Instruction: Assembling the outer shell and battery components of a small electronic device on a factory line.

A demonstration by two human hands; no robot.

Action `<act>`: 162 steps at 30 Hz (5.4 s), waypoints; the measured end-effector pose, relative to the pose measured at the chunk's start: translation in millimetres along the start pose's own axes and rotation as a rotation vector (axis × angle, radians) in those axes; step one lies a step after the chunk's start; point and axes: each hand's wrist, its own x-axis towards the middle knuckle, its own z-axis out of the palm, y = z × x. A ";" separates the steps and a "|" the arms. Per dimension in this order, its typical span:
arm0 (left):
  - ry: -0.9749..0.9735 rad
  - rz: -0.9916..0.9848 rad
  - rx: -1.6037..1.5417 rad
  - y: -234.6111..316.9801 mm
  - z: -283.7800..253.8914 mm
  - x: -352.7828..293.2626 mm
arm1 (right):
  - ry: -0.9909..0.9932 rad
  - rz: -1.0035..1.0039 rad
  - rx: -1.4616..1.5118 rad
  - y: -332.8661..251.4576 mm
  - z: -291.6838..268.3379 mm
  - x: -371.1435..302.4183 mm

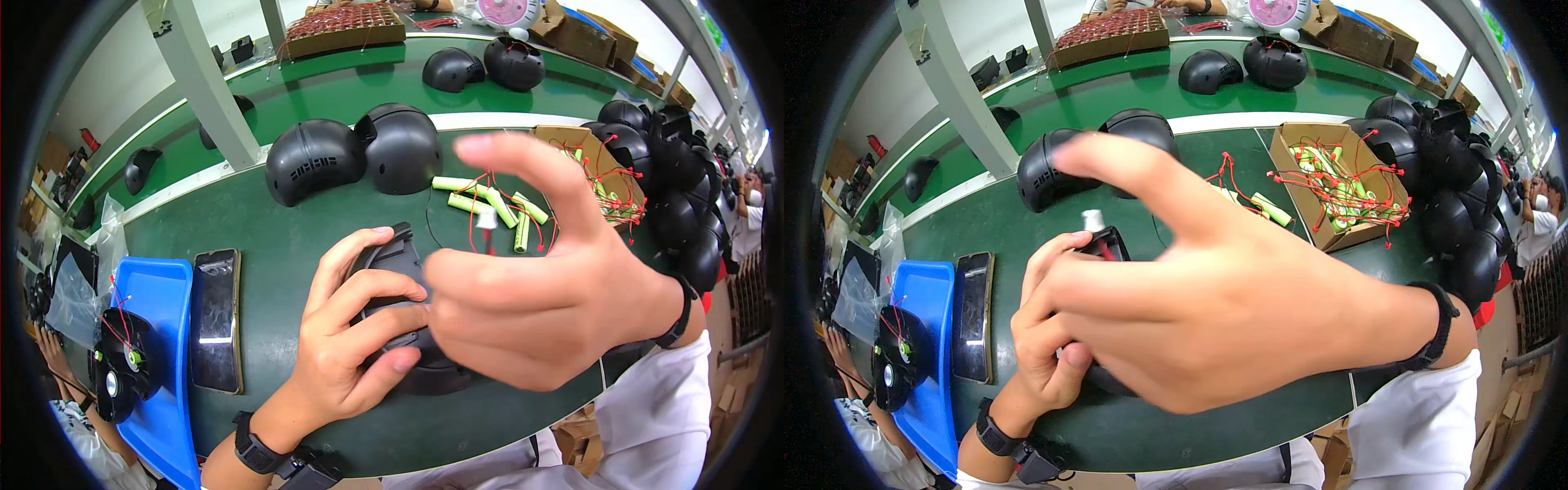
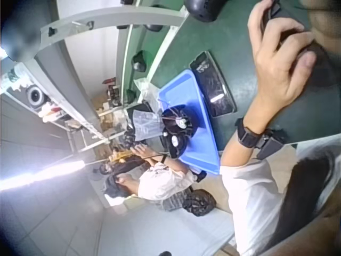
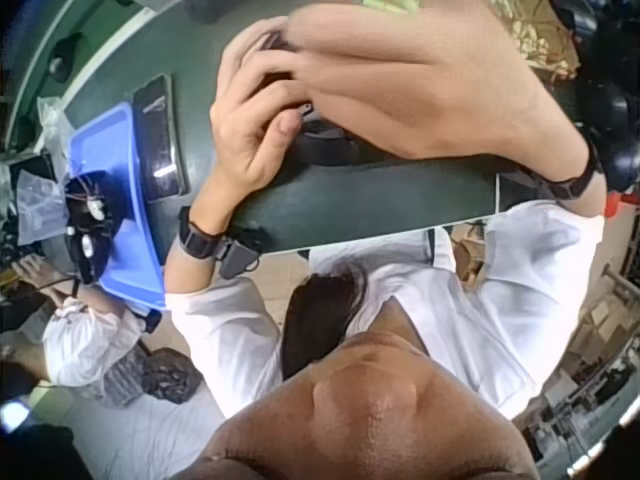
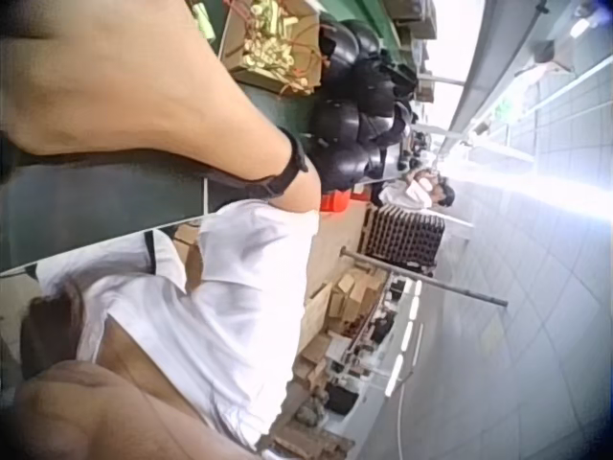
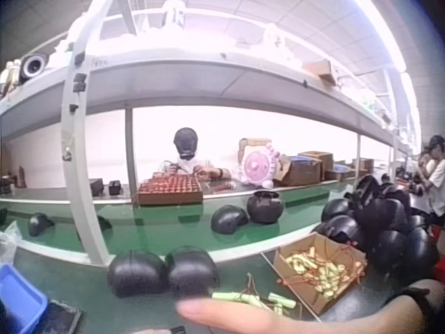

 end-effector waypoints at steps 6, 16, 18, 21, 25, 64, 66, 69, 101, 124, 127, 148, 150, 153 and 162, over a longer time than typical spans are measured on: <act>0.273 0.113 -0.191 -22.2 36.0 -14.7 | 0.098 0.103 0.010 10.0 -1.2 13.1; 0.109 -0.071 -0.032 8.0 10.3 -6.2 | -0.079 0.384 0.113 45.4 8.9 -10.7; 0.110 -0.070 -0.018 12.4 10.3 -6.0 | -0.294 0.406 0.100 47.3 18.0 -31.9; 0.106 -0.076 -0.015 11.7 11.5 -6.3 | -0.354 0.436 0.037 50.4 35.2 -54.3; 0.097 -0.077 -0.023 11.0 11.8 -5.8 | -0.350 0.424 -0.016 58.0 49.7 -64.6; 0.111 -0.072 -0.043 8.3 13.6 -6.6 | 0.586 0.560 0.178 111.5 -6.1 -13.7; 0.112 -0.076 -0.045 7.9 12.0 -8.1 | 0.082 0.696 0.224 91.2 2.0 -9.4; 0.112 -0.075 -0.043 8.6 11.2 -6.7 | -0.107 0.501 0.172 93.3 29.3 -28.2; 0.121 -0.048 -0.026 7.4 13.6 -4.2 | -0.519 0.885 0.160 53.7 4.7 -66.8; 0.082 -0.103 0.001 11.7 12.4 -4.2 | -0.392 0.464 0.093 18.0 30.5 -78.3; 0.072 -0.079 -0.038 7.7 10.5 -4.7 | -0.404 0.483 0.105 28.8 48.6 -88.6; 0.187 -0.118 -0.251 2.6 15.1 -10.1 | 0.005 0.355 0.095 -4.8 36.4 -51.4; 0.126 -0.048 -0.249 2.8 15.7 -9.2 | 0.004 0.335 0.129 -7.1 37.1 -52.3; 0.088 -0.064 -0.248 5.5 14.0 -7.0 | 0.044 0.347 0.258 -0.3 40.4 -59.0; -0.015 -0.079 -0.253 6.5 9.4 -2.7 | -0.113 0.570 0.890 21.0 26.5 -62.1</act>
